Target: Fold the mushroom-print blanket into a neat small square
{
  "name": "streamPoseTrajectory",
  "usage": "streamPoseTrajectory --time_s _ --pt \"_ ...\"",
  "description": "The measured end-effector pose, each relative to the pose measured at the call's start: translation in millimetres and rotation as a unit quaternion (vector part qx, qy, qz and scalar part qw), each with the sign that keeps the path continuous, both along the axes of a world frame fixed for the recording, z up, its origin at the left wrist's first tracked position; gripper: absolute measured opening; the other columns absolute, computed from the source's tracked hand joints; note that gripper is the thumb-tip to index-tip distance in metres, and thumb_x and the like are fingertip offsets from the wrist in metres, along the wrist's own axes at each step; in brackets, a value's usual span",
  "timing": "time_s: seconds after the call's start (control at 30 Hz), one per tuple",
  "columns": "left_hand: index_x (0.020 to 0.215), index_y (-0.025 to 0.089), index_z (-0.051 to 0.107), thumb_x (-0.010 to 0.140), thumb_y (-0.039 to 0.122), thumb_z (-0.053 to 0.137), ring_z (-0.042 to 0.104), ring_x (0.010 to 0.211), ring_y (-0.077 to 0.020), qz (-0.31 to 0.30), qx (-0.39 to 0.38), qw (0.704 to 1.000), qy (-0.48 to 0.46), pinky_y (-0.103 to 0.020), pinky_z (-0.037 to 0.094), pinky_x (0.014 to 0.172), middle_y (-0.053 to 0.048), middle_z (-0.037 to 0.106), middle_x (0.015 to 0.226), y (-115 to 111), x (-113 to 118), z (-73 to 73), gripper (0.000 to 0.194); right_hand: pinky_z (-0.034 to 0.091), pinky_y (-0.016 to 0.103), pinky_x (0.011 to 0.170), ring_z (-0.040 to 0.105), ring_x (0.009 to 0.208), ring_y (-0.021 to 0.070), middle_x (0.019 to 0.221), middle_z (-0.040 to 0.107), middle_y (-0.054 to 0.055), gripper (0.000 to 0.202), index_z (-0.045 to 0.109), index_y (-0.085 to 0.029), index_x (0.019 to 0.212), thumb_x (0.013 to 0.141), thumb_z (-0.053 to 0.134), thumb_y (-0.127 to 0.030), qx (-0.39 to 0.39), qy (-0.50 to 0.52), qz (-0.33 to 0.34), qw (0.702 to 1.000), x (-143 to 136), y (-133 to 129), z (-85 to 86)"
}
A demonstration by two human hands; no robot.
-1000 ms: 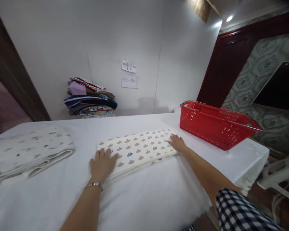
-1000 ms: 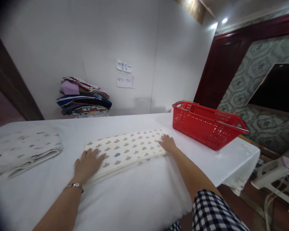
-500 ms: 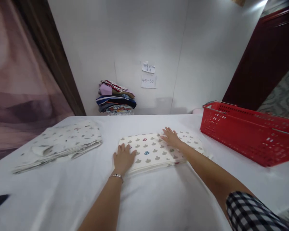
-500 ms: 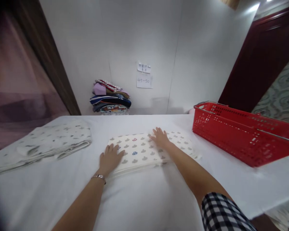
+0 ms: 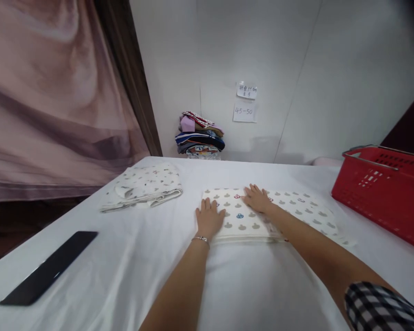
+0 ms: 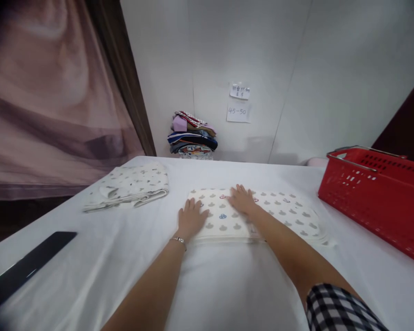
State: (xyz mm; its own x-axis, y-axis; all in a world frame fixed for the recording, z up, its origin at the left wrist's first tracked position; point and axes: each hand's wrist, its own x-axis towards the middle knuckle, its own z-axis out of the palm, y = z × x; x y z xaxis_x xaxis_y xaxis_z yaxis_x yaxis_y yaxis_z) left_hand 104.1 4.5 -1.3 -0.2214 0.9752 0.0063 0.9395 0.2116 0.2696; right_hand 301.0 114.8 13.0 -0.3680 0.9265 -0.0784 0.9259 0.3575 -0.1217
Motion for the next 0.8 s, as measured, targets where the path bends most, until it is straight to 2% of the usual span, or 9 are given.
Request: streamPoseTrajectory --time_s 0.1,0.2,0.3,0.43,0.53,0.63,0.8 --pt "0.139 0.021 0.039 0.088 0.052 0.030 0.013 0.142 -0.0274 0.000 0.007 1.000 -0.001 -0.050 0.018 0.110 -0.010 0.023 0.154 0 0 0.5 0.061 0.006 0.051 0.112 0.000 0.143 0.0250 0.157 0.006 0.009 0.065 0.021 -0.019 0.148 0.094 0.021 -0.054 0.027 0.014 0.033 0.999 -25 -5 2.0" --pt "0.140 0.021 0.038 0.088 0.053 0.029 0.013 0.142 -0.0273 0.002 0.008 1.000 -0.004 -0.050 0.017 0.111 -0.009 0.023 0.154 -1 1 0.4 0.061 0.006 0.051 0.112 0.003 0.143 0.0249 0.156 0.010 0.008 0.063 0.022 -0.021 0.147 0.093 0.022 -0.054 0.011 0.010 0.058 0.998 -44 -12 -8.2" --pt "0.139 0.021 0.039 0.088 0.052 0.030 0.012 0.142 -0.0272 0.003 0.007 1.000 -0.010 -0.051 0.017 0.111 -0.010 0.022 0.154 -2 2 0.7 0.060 0.007 0.051 0.111 0.005 0.143 0.0242 0.156 0.011 0.008 0.063 0.024 -0.022 0.147 0.093 0.022 -0.055 -0.002 0.006 0.060 0.998 -49 -15 -14.2" --pt "0.135 0.023 0.044 0.086 0.051 0.039 0.013 0.142 -0.0271 0.006 0.001 0.998 -0.058 -0.049 0.018 0.111 -0.009 0.024 0.154 1 -2 7.8 0.057 0.008 0.052 0.111 0.006 0.143 0.0253 0.156 0.012 0.009 0.064 0.026 -0.020 0.146 0.093 0.022 -0.054 -0.026 0.013 0.052 0.998 -51 -17 -3.5" --pt "0.131 0.022 0.048 0.085 0.053 0.042 0.023 0.140 -0.0245 0.022 -0.006 0.993 -0.118 -0.040 0.025 0.109 -0.009 0.031 0.151 5 -14 18.4 0.056 0.007 0.052 0.111 0.003 0.143 0.0248 0.156 0.009 0.010 0.064 0.024 -0.019 0.146 0.093 0.022 -0.054 -0.007 0.027 0.052 0.998 -62 -24 1.7" --pt "0.131 0.018 0.047 0.088 0.048 0.039 0.036 0.133 -0.0221 0.064 0.010 0.988 -0.138 -0.032 0.031 0.105 -0.011 0.042 0.144 6 -31 26.9 0.053 0.005 0.049 0.112 0.002 0.143 0.0225 0.157 0.009 0.007 0.064 0.023 -0.020 0.147 0.093 0.019 -0.055 0.001 0.025 0.087 0.996 -73 -35 -3.9" --pt "0.122 0.014 0.052 0.087 0.037 0.043 0.052 0.118 -0.0256 0.111 -0.002 0.983 -0.145 -0.033 0.041 0.092 -0.016 0.056 0.128 -1 -43 30.0 0.044 0.005 0.048 0.112 0.004 0.143 0.0235 0.156 0.012 0.007 0.062 0.027 -0.021 0.145 0.094 0.017 -0.054 -0.009 0.020 0.103 0.994 -77 -44 -11.9"
